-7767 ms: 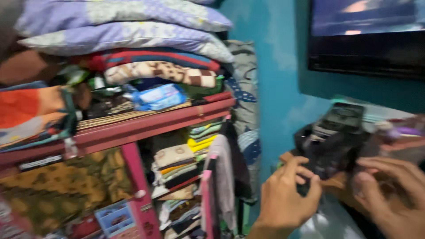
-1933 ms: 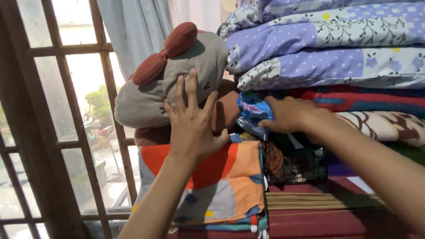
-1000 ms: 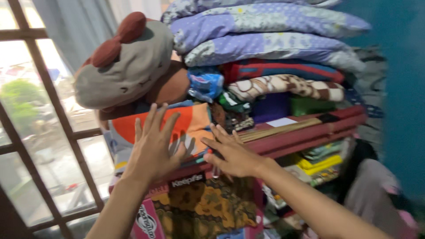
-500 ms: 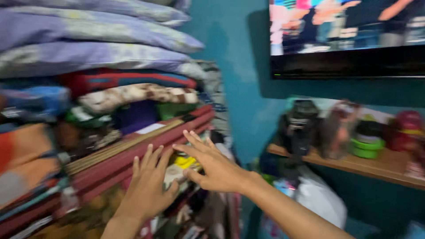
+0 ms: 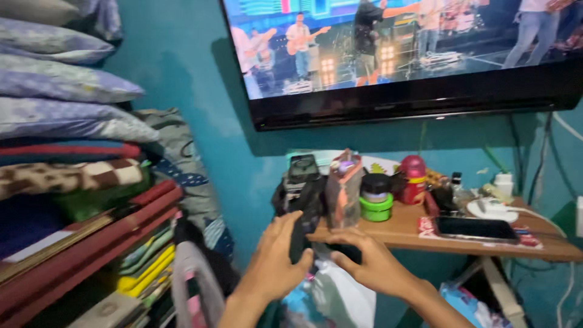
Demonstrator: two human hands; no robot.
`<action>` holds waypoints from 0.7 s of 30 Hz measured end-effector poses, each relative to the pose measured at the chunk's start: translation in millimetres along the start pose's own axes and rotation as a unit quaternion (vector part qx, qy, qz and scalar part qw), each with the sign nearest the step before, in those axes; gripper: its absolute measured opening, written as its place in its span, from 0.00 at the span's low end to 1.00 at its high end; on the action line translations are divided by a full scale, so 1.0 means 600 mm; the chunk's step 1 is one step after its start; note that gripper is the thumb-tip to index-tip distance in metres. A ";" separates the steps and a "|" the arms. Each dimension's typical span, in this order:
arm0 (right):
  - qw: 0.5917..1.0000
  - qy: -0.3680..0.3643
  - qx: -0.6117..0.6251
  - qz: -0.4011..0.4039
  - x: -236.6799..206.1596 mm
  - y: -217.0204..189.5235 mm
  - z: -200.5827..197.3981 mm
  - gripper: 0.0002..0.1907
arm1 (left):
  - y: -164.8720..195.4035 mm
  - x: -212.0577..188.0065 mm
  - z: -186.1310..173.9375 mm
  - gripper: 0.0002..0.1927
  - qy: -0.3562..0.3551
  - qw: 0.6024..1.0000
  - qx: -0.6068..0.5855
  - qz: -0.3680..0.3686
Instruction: The person tidies a cluttered bedroom shelf: they handle pouches, bottles, a phone and small containers, pack items into a mesh pouch, stack phones together, place a package among folded blankets on the bed, and line up bottles and tubes on the windowsill.
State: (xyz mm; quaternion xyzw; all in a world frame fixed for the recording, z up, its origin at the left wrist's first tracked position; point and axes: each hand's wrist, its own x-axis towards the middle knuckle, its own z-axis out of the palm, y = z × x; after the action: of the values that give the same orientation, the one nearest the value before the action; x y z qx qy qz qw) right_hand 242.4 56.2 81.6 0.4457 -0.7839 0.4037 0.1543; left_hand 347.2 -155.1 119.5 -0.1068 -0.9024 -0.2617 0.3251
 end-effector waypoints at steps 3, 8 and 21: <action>0.996 0.013 -0.011 0.086 -0.009 0.132 -0.039 0.22 | 0.014 0.051 0.111 0.37 -0.007 0.997 -0.080 -0.016; 0.976 0.164 0.060 0.129 0.044 0.344 -0.079 0.36 | 0.040 0.102 0.311 0.40 0.177 0.968 -0.175 0.027; 0.989 0.148 0.014 0.021 0.146 0.533 -0.152 0.38 | 0.037 0.280 0.543 0.23 0.178 0.960 -0.165 -0.138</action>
State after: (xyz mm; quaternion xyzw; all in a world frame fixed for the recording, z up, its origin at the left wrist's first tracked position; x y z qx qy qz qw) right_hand -80.2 164.6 33.2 0.3665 -0.7560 0.4796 0.2533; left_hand 53.8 43.5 24.1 0.0147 -0.7802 -0.4638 0.4194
